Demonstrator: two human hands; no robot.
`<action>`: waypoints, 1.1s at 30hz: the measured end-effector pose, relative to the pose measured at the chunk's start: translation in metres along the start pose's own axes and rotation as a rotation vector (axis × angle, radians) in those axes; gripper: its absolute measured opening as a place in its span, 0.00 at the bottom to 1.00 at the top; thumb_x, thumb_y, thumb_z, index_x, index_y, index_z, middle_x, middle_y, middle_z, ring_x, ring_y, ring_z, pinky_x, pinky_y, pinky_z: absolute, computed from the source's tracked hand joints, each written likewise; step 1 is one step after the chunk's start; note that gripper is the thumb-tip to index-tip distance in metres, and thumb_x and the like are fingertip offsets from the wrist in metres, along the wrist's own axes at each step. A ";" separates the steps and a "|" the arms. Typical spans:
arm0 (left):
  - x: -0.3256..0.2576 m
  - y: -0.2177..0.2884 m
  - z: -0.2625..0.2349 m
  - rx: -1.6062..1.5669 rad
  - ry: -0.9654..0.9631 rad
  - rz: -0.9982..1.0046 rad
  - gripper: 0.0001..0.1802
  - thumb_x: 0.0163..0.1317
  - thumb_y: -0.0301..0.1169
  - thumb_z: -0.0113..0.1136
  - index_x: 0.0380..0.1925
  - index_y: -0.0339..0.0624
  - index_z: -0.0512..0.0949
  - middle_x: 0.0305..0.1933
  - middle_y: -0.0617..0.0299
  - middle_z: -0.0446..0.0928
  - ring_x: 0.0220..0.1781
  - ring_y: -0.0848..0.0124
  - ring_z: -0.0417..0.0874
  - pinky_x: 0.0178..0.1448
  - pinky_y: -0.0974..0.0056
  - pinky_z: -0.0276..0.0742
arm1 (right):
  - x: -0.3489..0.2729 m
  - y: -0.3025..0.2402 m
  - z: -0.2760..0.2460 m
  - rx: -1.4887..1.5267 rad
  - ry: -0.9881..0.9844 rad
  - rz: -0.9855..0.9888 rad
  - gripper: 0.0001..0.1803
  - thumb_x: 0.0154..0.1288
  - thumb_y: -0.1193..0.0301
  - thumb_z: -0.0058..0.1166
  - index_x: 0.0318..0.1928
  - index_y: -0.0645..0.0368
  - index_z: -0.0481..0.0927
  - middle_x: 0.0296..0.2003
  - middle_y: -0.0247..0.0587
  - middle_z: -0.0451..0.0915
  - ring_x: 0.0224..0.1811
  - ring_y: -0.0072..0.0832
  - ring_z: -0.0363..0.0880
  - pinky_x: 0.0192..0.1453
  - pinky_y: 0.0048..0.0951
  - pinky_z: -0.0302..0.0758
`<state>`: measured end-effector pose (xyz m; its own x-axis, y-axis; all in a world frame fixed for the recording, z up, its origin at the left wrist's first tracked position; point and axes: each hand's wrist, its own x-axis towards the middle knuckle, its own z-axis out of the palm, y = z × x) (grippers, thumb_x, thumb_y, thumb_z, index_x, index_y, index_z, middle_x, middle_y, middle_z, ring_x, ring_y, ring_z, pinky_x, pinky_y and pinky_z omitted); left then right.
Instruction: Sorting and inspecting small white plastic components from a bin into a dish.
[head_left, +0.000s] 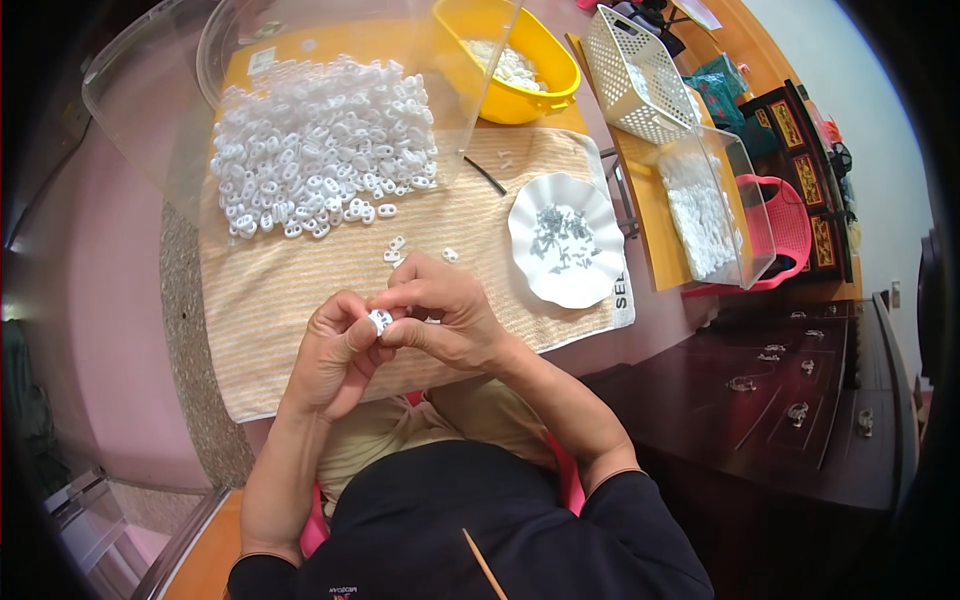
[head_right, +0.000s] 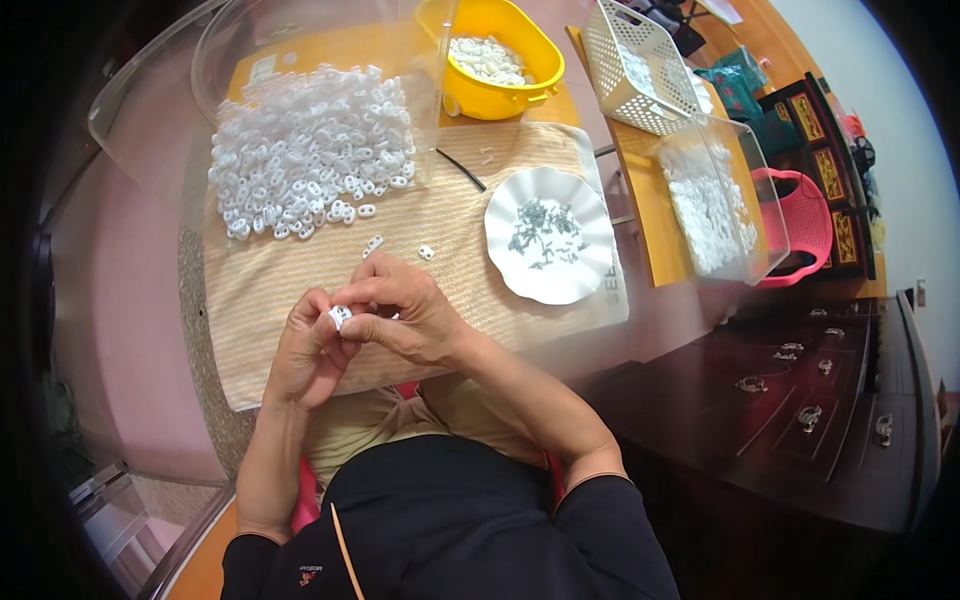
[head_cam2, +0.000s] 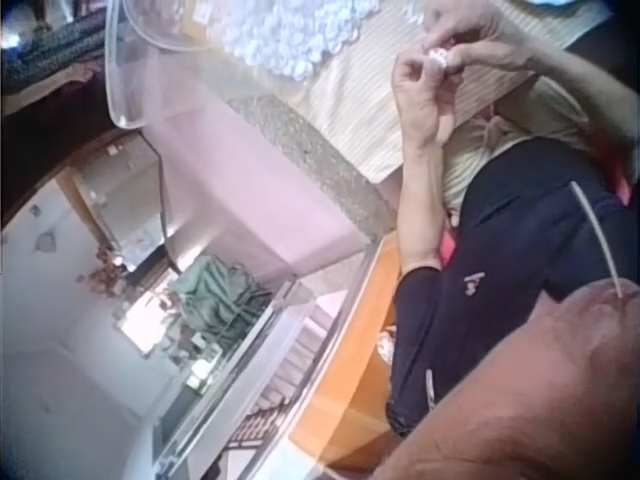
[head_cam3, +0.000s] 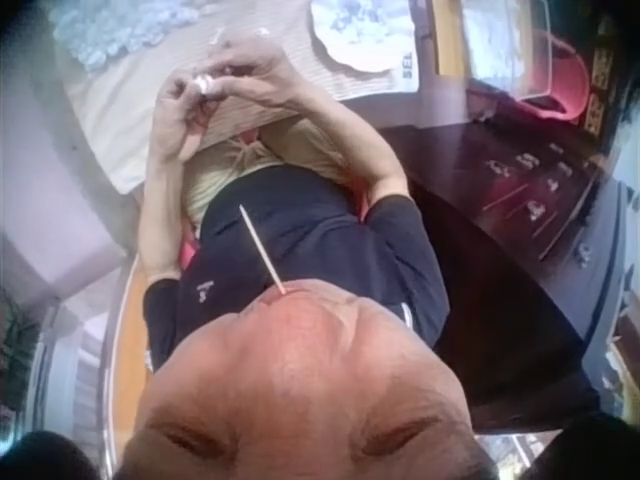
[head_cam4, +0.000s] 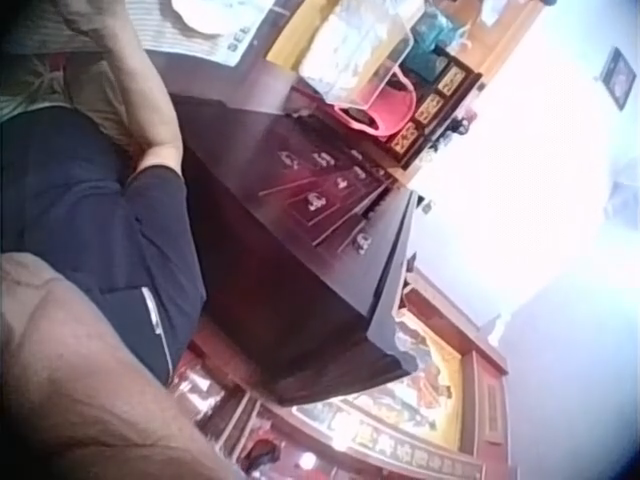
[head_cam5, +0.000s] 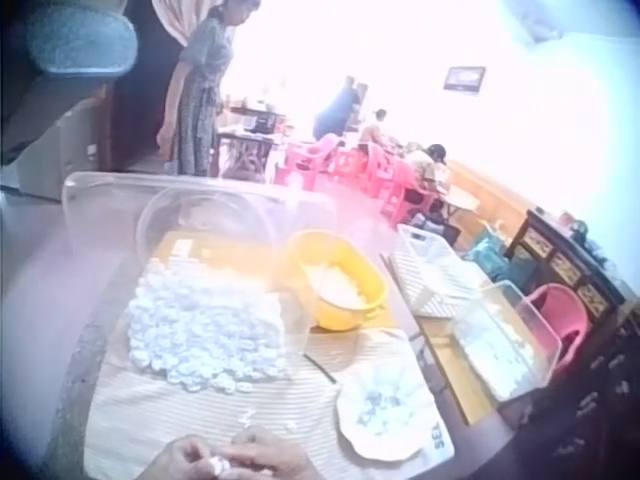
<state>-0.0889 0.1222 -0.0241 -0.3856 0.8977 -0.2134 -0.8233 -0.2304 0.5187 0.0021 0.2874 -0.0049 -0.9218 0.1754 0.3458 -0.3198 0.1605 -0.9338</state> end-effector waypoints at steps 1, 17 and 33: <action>0.000 0.000 0.001 0.001 -0.001 -0.003 0.11 0.60 0.32 0.67 0.32 0.48 0.72 0.41 0.63 0.79 0.44 0.74 0.81 0.44 0.73 0.80 | 0.000 0.000 0.000 -0.020 -0.012 -0.004 0.13 0.59 0.73 0.66 0.45 0.60 0.83 0.33 0.36 0.75 0.33 0.21 0.74 0.34 0.22 0.71; 0.003 -0.008 0.003 -0.025 0.075 0.004 0.09 0.62 0.29 0.65 0.38 0.41 0.74 0.40 0.57 0.82 0.36 0.74 0.83 0.42 0.71 0.82 | -0.002 0.003 -0.011 0.178 -0.064 0.234 0.07 0.60 0.77 0.64 0.37 0.61 0.78 0.36 0.32 0.71 0.36 0.17 0.71 0.38 0.19 0.68; 0.010 0.001 -0.002 0.239 0.320 0.105 0.10 0.63 0.26 0.62 0.44 0.37 0.78 0.45 0.59 0.79 0.40 0.76 0.81 0.45 0.72 0.80 | 0.106 -0.005 -0.168 -0.445 0.929 0.070 0.12 0.64 0.72 0.59 0.42 0.70 0.81 0.31 0.39 0.82 0.25 0.19 0.78 0.29 0.20 0.77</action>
<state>-0.0945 0.1301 -0.0271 -0.6034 0.7033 -0.3758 -0.6670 -0.1868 0.7213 -0.0577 0.4688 0.0517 -0.3415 0.8492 0.4027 0.0124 0.4325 -0.9015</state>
